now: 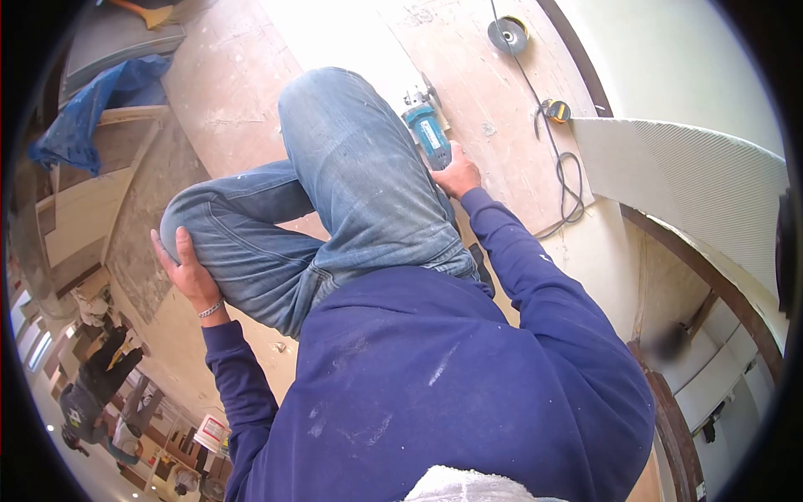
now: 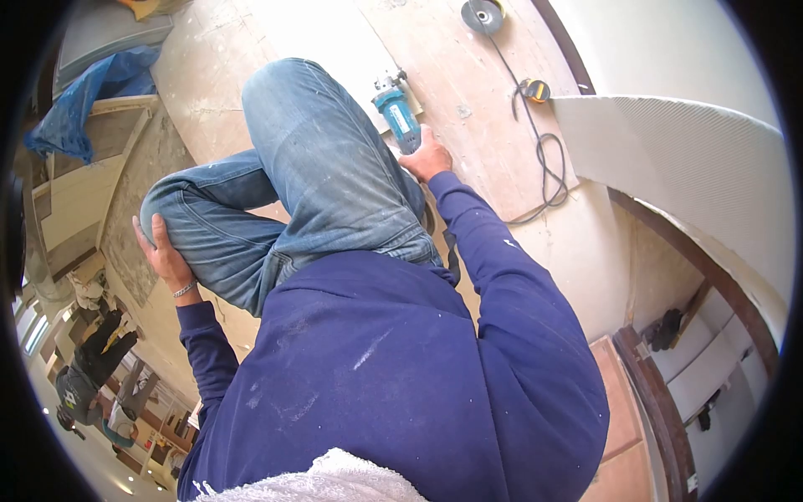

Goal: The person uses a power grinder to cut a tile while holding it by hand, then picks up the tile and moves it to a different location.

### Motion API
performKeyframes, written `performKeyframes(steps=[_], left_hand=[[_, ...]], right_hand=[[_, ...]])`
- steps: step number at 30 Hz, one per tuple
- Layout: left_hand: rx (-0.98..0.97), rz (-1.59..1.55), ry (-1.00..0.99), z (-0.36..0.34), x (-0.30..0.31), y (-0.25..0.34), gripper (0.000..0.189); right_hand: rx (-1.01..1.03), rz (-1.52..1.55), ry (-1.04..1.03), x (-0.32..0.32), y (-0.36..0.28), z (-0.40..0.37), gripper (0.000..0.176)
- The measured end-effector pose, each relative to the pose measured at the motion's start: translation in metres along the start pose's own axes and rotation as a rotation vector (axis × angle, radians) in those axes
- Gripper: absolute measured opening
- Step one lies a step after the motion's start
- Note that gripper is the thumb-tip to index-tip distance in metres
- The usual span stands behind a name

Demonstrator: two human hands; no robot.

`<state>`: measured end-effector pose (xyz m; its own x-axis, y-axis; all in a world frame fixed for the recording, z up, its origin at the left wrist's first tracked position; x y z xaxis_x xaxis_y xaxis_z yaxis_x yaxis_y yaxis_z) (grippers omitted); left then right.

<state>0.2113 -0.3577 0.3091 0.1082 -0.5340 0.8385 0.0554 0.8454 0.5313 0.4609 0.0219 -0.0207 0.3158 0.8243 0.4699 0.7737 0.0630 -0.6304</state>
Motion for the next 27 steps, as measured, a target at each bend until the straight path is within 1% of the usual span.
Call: performKeyframes(steps=[7,11,13,16,27], left_hand=[[-0.007,0.030,0.012,0.000,0.001,0.003,0.078],[0.000,0.015,0.008,-0.001,0.000,0.003,0.078],[-0.010,0.033,0.007,0.000,0.001,0.002,0.078],[-0.013,0.032,0.012,0.001,0.001,0.000,0.078],[-0.018,0.042,0.013,0.001,0.001,-0.002,0.079]], right_hand=[[0.026,-0.007,-0.023,0.000,0.005,-0.001,0.086],[0.029,-0.016,0.016,0.001,0.005,-0.005,0.084],[-0.001,-0.023,0.018,0.001,0.006,-0.007,0.083],[-0.008,-0.027,-0.004,0.001,0.009,-0.007,0.084],[0.021,0.002,0.023,-0.001,0.018,-0.012,0.083]])
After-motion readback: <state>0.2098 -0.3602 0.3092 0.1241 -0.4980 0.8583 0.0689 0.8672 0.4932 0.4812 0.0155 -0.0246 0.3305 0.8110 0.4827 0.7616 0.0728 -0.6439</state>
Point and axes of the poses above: each hand's wrist, its own z-axis towards the middle knuckle, its own x-axis out of the back of the hand, y = z × x, the point moved 6 cm from there along z, towards the middle knuckle, and after that the axes turned 13 degrees about z, right-handed, at the moved point
